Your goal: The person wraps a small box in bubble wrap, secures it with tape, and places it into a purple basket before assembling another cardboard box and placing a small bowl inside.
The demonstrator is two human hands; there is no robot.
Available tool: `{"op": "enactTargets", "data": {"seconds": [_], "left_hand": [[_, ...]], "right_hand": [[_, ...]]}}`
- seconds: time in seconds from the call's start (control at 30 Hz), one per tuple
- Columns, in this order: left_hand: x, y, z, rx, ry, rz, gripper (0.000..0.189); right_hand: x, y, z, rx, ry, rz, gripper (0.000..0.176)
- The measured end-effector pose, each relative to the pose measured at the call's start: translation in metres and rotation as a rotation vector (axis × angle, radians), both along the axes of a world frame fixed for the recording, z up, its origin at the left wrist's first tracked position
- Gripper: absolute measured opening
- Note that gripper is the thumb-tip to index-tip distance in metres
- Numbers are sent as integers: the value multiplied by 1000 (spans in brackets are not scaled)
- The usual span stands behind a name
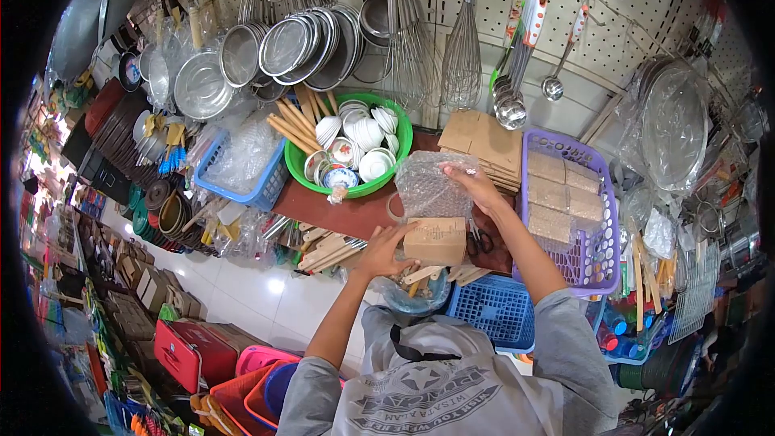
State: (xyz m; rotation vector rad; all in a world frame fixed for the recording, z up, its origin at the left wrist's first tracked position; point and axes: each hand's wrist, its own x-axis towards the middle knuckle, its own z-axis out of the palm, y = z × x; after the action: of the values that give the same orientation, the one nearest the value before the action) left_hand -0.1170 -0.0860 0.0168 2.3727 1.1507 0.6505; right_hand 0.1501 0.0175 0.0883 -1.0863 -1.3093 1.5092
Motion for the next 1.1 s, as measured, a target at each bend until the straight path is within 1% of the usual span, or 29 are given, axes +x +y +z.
{"op": "enactTargets", "data": {"seconds": [0.1, 0.2, 0.3, 0.4, 0.5, 0.57, 0.6, 0.67, 0.7, 0.77, 0.8, 0.9, 0.97, 1.0, 1.03, 1.1], "left_hand": [[3, 4, -2, 16, 25, 8, 90], [5, 9, -5, -12, 76, 19, 91], [6, 14, -8, -55, 114, 52, 91], [7, 20, -10, -100, 126, 81, 91], [9, 29, -6, -181, 147, 103, 95], [10, 34, 1, -243, 157, 99, 99], [11, 37, 3, -249, 210, 112, 99], [12, 43, 6, -260, 317, 139, 101], [12, 47, 3, -249, 324, 152, 102], [10, 54, -7, -227, 340, 176, 104], [10, 56, -8, -275, 323, 191, 107], [13, 66, -10, -418, 289, 221, 117], [12, 73, -11, -520, 288, 221, 122], [12, 75, -12, -519, 270, 224, 123], [12, 77, -14, -517, 253, 227, 123], [11, 83, -20, -517, 259, 234, 122]], "right_hand": [[4, 1, -1, 30, 17, -39, 34], [10, 3, -5, 135, -50, 34, 35], [14, 2, -8, 123, -75, 82, 34], [15, -2, -6, 147, -32, 22, 33], [20, -5, 2, 148, -27, 29, 31], [23, -7, 1, 187, -133, 45, 30], [23, -8, 2, 209, -186, 54, 29], [22, -14, 4, 196, -161, 71, 28], [22, -16, 4, 189, -149, 78, 27], [24, -18, 0, 253, -205, 132, 28], [25, -18, -3, 284, -233, 160, 28], [31, -18, -12, 67, -98, 249, 25], [37, -16, -17, 271, -215, 352, 24], [39, -14, -20, 373, -273, 404, 24], [39, -17, -25, 415, -258, 371, 22], [43, -19, -29, 462, -312, 406, 22]]}}
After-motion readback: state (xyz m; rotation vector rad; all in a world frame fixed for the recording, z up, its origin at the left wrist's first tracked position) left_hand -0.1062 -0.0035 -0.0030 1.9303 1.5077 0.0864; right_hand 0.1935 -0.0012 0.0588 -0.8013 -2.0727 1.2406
